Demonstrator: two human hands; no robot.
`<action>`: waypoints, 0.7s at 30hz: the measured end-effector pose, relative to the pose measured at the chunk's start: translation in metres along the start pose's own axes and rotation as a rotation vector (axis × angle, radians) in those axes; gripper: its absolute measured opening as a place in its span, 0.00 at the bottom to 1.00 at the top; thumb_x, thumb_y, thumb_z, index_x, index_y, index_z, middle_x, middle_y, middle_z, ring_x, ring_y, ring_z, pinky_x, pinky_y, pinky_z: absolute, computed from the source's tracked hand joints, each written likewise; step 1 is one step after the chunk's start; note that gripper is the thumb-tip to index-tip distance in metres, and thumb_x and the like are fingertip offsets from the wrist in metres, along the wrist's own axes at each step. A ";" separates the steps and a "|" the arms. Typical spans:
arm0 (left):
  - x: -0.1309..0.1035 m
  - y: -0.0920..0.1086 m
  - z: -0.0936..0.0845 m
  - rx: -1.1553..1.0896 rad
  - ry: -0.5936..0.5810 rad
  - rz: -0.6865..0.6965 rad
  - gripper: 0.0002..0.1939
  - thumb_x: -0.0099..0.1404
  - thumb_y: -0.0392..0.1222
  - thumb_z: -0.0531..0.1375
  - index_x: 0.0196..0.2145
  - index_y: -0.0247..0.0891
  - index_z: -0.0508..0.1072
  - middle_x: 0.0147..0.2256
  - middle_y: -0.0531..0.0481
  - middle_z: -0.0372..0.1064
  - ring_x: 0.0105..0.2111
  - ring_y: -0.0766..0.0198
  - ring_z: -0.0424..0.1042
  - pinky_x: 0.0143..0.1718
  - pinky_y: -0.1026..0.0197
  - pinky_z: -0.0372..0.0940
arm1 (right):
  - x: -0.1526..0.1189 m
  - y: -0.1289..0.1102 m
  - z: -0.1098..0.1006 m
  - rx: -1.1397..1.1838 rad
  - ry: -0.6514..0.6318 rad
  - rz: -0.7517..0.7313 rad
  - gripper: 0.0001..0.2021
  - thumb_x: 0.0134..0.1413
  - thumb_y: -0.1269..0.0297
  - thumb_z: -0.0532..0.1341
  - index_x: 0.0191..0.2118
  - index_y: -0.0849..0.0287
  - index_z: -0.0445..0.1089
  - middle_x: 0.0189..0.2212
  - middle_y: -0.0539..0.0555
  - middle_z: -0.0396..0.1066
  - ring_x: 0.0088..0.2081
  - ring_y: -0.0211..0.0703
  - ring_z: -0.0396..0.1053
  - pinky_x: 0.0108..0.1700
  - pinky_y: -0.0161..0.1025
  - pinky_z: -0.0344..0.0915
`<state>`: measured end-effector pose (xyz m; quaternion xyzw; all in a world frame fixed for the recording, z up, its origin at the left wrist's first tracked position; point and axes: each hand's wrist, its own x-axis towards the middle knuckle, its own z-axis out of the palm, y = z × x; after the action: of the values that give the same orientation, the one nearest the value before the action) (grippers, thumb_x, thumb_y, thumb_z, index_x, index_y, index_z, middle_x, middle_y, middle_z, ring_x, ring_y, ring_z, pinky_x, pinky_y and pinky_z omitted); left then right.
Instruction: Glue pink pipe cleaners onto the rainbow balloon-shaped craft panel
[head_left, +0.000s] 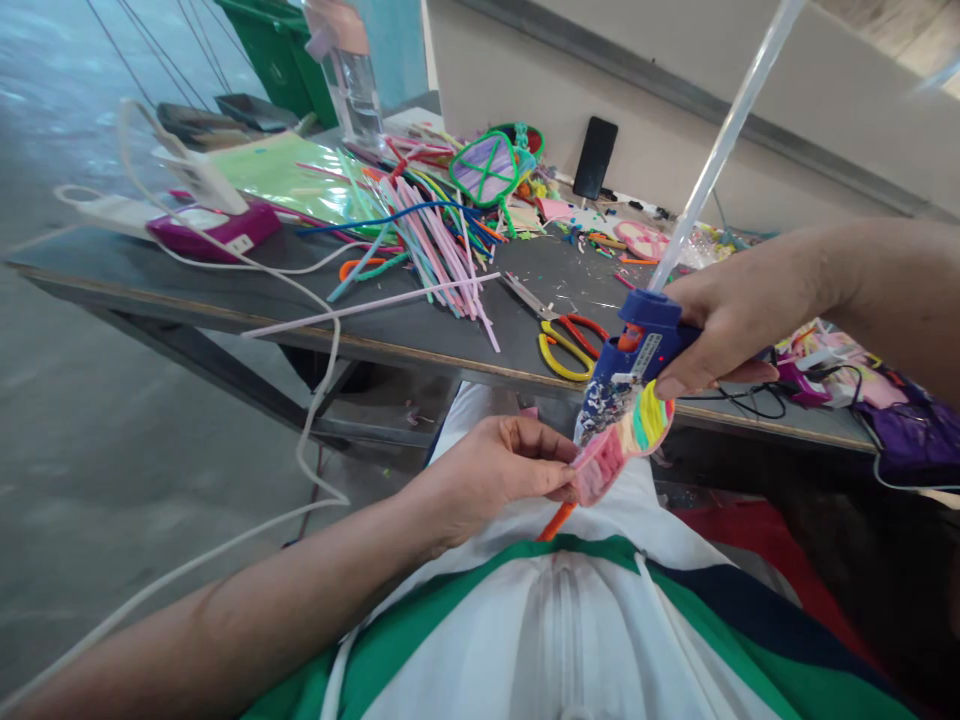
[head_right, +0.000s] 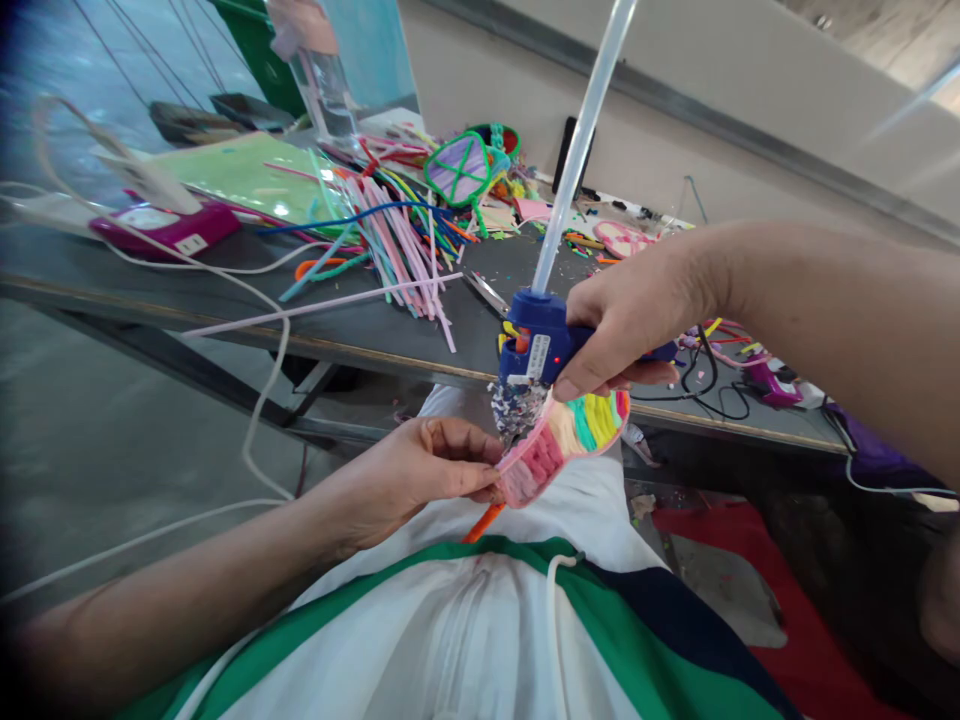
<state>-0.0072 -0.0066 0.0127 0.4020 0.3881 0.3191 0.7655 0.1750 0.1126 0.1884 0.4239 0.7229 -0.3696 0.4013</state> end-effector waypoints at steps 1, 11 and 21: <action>0.000 0.000 0.000 0.001 -0.005 0.002 0.08 0.54 0.38 0.66 0.33 0.36 0.80 0.29 0.49 0.78 0.29 0.67 0.73 0.34 0.66 0.66 | -0.001 0.000 0.000 0.009 0.005 0.013 0.23 0.55 0.45 0.59 0.23 0.62 0.63 0.10 0.38 0.61 0.15 0.23 0.58 0.24 0.28 0.55; 0.000 0.002 0.005 -0.044 0.011 0.021 0.05 0.50 0.36 0.67 0.28 0.35 0.78 0.25 0.51 0.76 0.25 0.69 0.71 0.29 0.68 0.64 | -0.003 0.001 0.001 0.077 -0.015 -0.015 0.21 0.52 0.45 0.62 0.29 0.62 0.66 0.11 0.38 0.62 0.15 0.25 0.60 0.24 0.28 0.55; 0.000 0.002 0.004 -0.009 0.007 0.015 0.05 0.51 0.37 0.66 0.28 0.35 0.78 0.26 0.51 0.76 0.25 0.69 0.71 0.31 0.67 0.65 | 0.004 -0.003 0.002 0.008 0.001 -0.037 0.19 0.55 0.49 0.61 0.27 0.62 0.64 0.12 0.37 0.60 0.14 0.23 0.59 0.24 0.27 0.56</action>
<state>-0.0042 -0.0072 0.0161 0.4002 0.3863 0.3280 0.7636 0.1712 0.1108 0.1848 0.4125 0.7293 -0.3796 0.3923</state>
